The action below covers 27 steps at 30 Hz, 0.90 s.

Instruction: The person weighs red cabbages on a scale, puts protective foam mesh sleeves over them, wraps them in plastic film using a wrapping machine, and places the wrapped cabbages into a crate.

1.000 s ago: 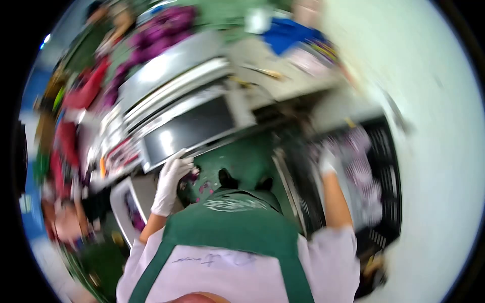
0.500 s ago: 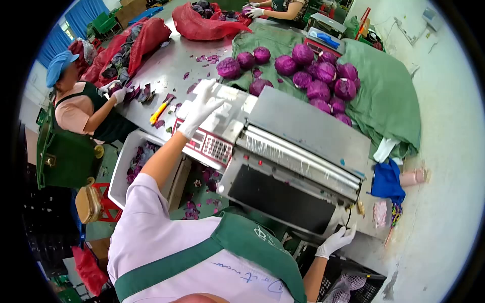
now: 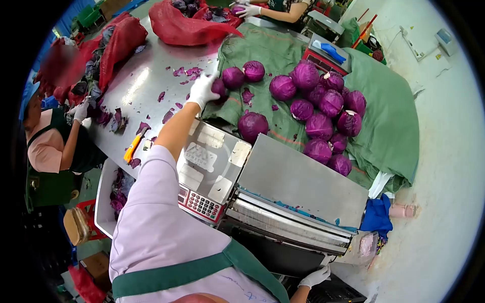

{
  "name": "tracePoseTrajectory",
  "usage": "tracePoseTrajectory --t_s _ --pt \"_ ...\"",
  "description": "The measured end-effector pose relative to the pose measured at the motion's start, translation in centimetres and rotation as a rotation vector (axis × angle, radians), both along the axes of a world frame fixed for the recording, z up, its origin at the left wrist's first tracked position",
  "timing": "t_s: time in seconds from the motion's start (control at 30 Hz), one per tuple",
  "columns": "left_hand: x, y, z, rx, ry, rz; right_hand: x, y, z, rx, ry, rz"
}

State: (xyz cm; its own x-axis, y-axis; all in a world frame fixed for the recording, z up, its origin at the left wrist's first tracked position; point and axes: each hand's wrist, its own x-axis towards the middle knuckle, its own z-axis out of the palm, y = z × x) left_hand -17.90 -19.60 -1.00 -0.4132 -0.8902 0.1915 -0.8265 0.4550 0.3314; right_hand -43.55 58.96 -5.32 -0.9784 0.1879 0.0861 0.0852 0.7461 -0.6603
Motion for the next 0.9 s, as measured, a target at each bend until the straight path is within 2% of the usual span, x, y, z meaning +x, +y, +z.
tracePoseTrajectory --t_s 0.07,0.13,0.2,0.23,0.27,0.37,0.5,0.53,0.57,0.6,0.67,0.73,0.77,0.83,0.87,0.9 --pt "1.9 -1.7 -1.1 0.127 0.306 0.198 0.5 -0.4 0.8 0.06 -0.092 -0.029" --pt "4.0 -3.0 -2.8 0.235 0.814 0.253 0.4 -0.6 0.7 0.084 -0.059 -0.002" --pt "5.1 0.8 1.0 0.238 1.053 0.186 0.5 -0.3 0.4 0.111 -0.03 0.025" --pt "5.8 3.2 3.0 0.215 1.083 0.112 0.3 0.0 0.2 0.086 -0.049 0.035" --pt "6.4 6.8 5.7 0.168 1.061 0.043 0.0 0.2 0.0 0.062 -0.066 0.047" --pt "8.1 15.7 8.0 0.099 1.102 -0.092 -0.3 0.2 -0.5 0.084 -0.001 0.1" --pt "9.2 24.6 6.2 -0.006 0.976 -0.067 -0.6 0.3 0.0 0.146 -0.056 0.203" --pt "9.4 25.9 5.2 -0.033 0.935 -0.053 -0.8 0.4 0.0 -0.026 -0.114 0.176" --pt "9.8 27.1 3.6 -0.018 0.894 -0.02 -1.1 0.5 0.2 -0.112 -0.133 0.177" --pt "9.5 28.4 2.9 -0.06 0.96 -0.019 -1.3 0.6 0.7 -0.197 -0.152 0.172" --pt "9.9 29.0 2.7 -0.151 0.821 0.004 -3.0 1.1 2.8 -0.058 -0.088 0.308" --pt "10.4 29.0 3.5 -0.126 0.707 0.002 -5.1 1.2 5.3 0.06 0.054 0.348" --pt "10.3 29.4 4.6 -0.108 0.666 0.025 -7.1 2.0 5.3 0.01 0.16 0.439" --pt "10.9 28.8 4.1 -0.273 0.508 0.006 -9.0 1.1 8.6 -0.077 0.221 0.505" --pt "10.9 28.8 4.3 -0.372 0.432 -0.015 -9.6 -0.5 11.3 -0.146 0.28 0.65" --pt "10.7 28.8 3.4 -0.162 0.552 0.012 -10.5 -1.5 13.5 -0.196 0.354 0.755"
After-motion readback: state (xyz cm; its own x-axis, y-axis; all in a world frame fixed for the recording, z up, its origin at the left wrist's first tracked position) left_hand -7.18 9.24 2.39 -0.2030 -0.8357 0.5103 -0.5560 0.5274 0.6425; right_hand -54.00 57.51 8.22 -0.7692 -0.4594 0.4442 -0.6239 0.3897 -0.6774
